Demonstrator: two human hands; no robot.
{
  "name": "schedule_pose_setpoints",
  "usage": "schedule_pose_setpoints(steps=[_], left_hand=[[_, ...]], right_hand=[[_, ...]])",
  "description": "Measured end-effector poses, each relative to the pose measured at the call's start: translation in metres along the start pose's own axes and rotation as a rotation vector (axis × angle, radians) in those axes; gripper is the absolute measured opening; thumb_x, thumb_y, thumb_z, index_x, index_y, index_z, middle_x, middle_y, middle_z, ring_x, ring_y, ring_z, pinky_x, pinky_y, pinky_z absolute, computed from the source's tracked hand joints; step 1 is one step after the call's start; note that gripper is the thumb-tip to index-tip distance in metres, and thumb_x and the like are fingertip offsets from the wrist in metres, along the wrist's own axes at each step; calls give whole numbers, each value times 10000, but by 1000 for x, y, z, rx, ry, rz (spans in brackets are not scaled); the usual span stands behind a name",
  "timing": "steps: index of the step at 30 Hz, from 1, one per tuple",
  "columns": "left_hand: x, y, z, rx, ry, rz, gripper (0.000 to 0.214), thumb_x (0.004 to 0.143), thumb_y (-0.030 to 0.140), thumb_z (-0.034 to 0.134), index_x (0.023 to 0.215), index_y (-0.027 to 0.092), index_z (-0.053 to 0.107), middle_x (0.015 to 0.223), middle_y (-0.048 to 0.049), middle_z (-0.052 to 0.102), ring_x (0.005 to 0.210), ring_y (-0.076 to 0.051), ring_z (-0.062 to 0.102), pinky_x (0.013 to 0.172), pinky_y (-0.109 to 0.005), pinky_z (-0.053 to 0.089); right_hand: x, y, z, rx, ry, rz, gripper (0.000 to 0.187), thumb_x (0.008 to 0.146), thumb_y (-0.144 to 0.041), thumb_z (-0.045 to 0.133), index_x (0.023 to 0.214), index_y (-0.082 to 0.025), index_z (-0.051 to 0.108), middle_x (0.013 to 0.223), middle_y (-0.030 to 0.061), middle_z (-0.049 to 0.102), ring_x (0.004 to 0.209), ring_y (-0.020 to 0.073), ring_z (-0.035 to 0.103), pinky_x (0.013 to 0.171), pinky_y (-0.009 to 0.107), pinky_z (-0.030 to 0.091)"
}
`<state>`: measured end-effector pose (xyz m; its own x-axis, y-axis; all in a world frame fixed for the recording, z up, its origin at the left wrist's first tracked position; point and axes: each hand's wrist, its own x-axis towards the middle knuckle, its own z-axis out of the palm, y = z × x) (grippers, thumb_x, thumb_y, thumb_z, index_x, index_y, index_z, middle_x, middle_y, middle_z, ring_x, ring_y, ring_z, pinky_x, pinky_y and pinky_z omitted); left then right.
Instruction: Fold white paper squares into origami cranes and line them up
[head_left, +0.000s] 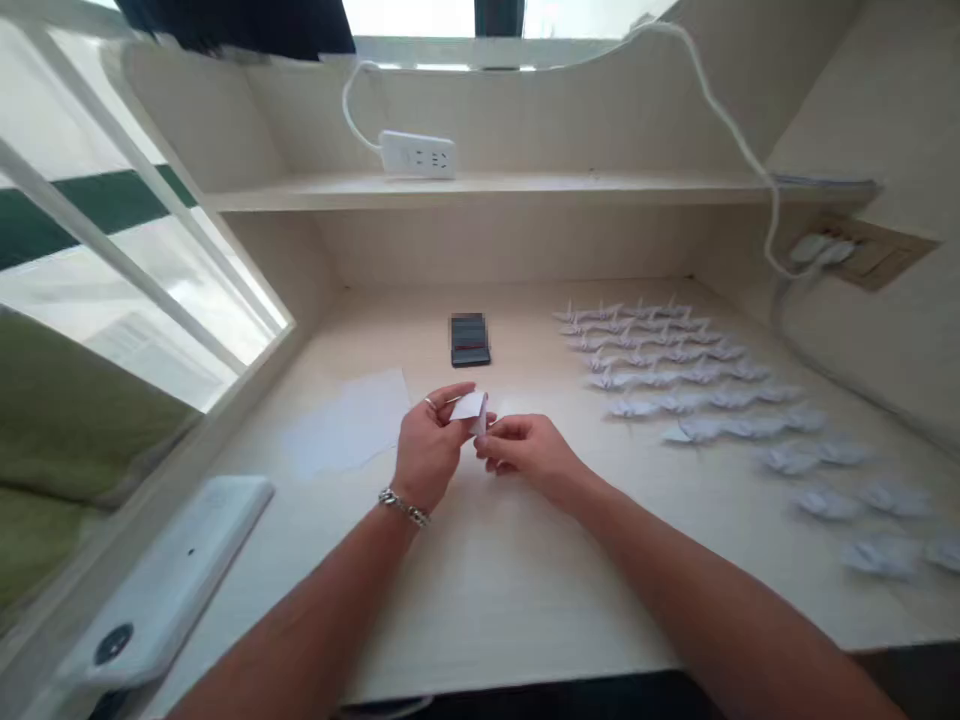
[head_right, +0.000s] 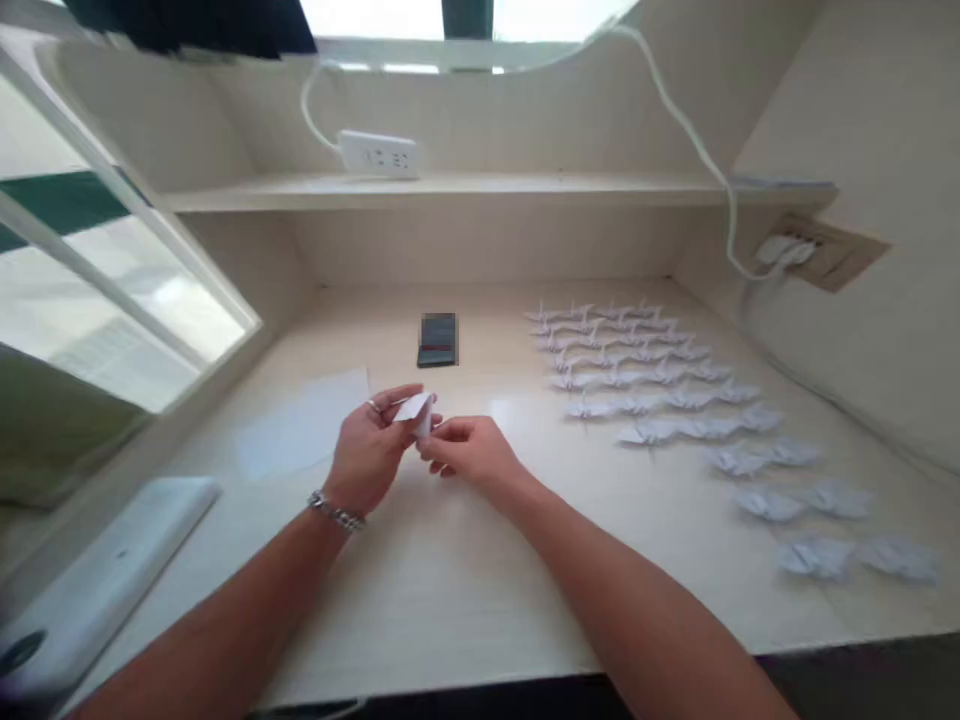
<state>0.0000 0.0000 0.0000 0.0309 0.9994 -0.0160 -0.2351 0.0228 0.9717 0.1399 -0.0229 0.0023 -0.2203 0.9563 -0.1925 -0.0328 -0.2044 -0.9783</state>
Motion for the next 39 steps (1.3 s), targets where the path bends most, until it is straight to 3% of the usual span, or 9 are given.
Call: schedule_pose_setpoints(steps=[4,9,12,16,23,32,39], left_hand=[[0,2,1,-15,27,-25,411,646,140,761,1034,137,625,827,-55,739,705,-181,705,643,-290,561],[-2,5,4,-7,24,-84,373,656,198,773,991,99,643,790,-69,734,663,-167,698,695,-306,562],[-4,6,4,49,-37,-97,351,663,159,739,996,92,650,755,-69,731,646,-181,698,675,-317,560],[-5,6,3,138,-118,1,351,647,59,666,994,106,656,703,-49,727,657,-182,696,642,-286,543],[-8,4,1,213,-184,167,148,723,145,688,853,150,616,653,-19,708,602,-159,679,562,-244,517],[-6,4,1,208,-195,116,210,674,192,770,837,126,655,751,-51,728,689,-180,692,626,-272,534],[-4,4,1,307,-166,37,328,763,435,705,784,112,656,647,-30,663,559,-102,573,523,-209,429]], right_hand=[[2,1,-8,-97,-41,-50,224,681,-353,742,679,-150,647,628,4,616,588,115,557,575,251,453],[9,5,-20,-190,231,-352,243,761,-406,683,816,-169,686,729,34,673,650,148,602,582,266,475],[12,7,-21,-181,253,-423,238,754,-364,696,900,-177,715,787,42,695,674,151,617,584,261,483],[14,10,-20,-94,191,-394,195,730,-302,712,877,-176,734,778,40,708,661,148,622,562,251,480],[13,9,-20,-35,161,-417,117,703,-210,712,814,-186,739,787,29,716,650,137,628,571,248,483],[14,8,-23,-46,134,-363,151,705,-216,711,844,-165,736,669,22,700,605,136,626,582,255,488],[12,7,-21,-91,84,-256,247,763,-393,691,837,-158,693,680,29,686,646,148,649,571,243,484]])
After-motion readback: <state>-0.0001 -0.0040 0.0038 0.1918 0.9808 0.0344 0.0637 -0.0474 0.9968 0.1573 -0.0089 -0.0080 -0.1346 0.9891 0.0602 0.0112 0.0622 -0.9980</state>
